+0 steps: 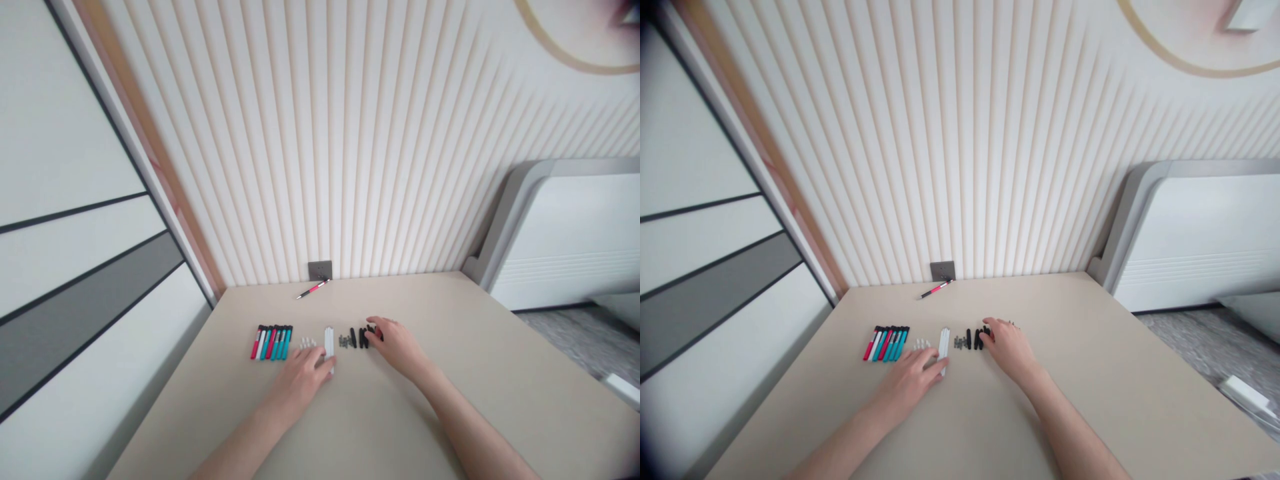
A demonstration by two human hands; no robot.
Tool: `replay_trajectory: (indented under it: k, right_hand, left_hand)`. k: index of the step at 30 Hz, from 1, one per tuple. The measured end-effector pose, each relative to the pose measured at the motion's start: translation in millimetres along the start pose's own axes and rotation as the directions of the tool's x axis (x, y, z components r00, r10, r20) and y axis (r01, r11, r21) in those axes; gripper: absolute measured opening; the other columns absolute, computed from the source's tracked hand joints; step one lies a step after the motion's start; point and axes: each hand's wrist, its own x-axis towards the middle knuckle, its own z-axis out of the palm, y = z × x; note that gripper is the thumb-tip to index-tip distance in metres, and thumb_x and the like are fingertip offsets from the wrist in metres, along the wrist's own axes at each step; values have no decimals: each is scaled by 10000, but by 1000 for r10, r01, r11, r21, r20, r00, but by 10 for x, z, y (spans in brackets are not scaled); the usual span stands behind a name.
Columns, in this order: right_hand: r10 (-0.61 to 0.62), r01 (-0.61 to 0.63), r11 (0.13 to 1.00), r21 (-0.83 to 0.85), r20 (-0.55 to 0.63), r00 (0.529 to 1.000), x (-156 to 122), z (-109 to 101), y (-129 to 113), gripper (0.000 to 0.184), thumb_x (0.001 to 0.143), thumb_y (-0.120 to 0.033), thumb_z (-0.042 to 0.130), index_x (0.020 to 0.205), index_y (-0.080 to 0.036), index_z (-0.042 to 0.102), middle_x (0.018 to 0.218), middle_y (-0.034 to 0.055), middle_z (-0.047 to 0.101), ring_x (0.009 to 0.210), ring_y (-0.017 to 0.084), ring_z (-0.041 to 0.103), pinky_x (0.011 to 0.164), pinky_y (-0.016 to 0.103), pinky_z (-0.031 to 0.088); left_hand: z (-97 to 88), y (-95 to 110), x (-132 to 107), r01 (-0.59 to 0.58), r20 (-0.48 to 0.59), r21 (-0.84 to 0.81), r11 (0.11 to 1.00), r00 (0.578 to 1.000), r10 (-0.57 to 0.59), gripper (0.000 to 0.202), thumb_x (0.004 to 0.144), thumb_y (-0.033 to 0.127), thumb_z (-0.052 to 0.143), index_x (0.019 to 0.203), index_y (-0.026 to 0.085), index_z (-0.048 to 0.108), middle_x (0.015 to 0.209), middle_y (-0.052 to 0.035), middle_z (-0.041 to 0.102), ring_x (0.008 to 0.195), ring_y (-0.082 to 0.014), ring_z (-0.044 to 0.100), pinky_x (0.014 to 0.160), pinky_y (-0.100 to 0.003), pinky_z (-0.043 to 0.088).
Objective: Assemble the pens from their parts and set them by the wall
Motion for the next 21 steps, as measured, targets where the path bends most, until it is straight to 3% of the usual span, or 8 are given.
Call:
replay_trajectory:
  k: [8, 15, 21]
  right_hand:
    - [-30, 33, 993, -111, 33, 999, -21, 1, -9, 213, 893, -291, 541, 1038, -213, 676, 913, 68, 680, 850, 212, 634, 733, 284, 395]
    - [10, 2, 991, -133, 90, 996, -24, -12, -26, 323, 906, -301, 513, 1201, -210, 609, 1005, 92, 667, 898, 215, 621, 735, 276, 384]
    - [0, 9, 995, -95, 95, 995, -12, -1, 13, 300, 906, -306, 514, 1176, -231, 621, 1003, 74, 664, 902, 209, 620, 742, 274, 382]
  left_hand:
    - [2, -11, -3, -9, -31, -21, 1000, 999, 9, 285, 868, 187, 655, 1142, 248, 605, 1016, -20, 619, 941, -204, 585, 811, -329, 418]
    - [23, -18, 1, -23, -45, -26, 999, 999, 21, 246, 885, 200, 634, 1126, 241, 613, 1012, -28, 617, 932, -203, 583, 815, -329, 413]
    - [-1, -7, 5, -24, -36, -36, 999, 999, 23, 262, 879, 185, 640, 1133, 237, 602, 1013, -27, 616, 936, -210, 583, 814, -336, 413]
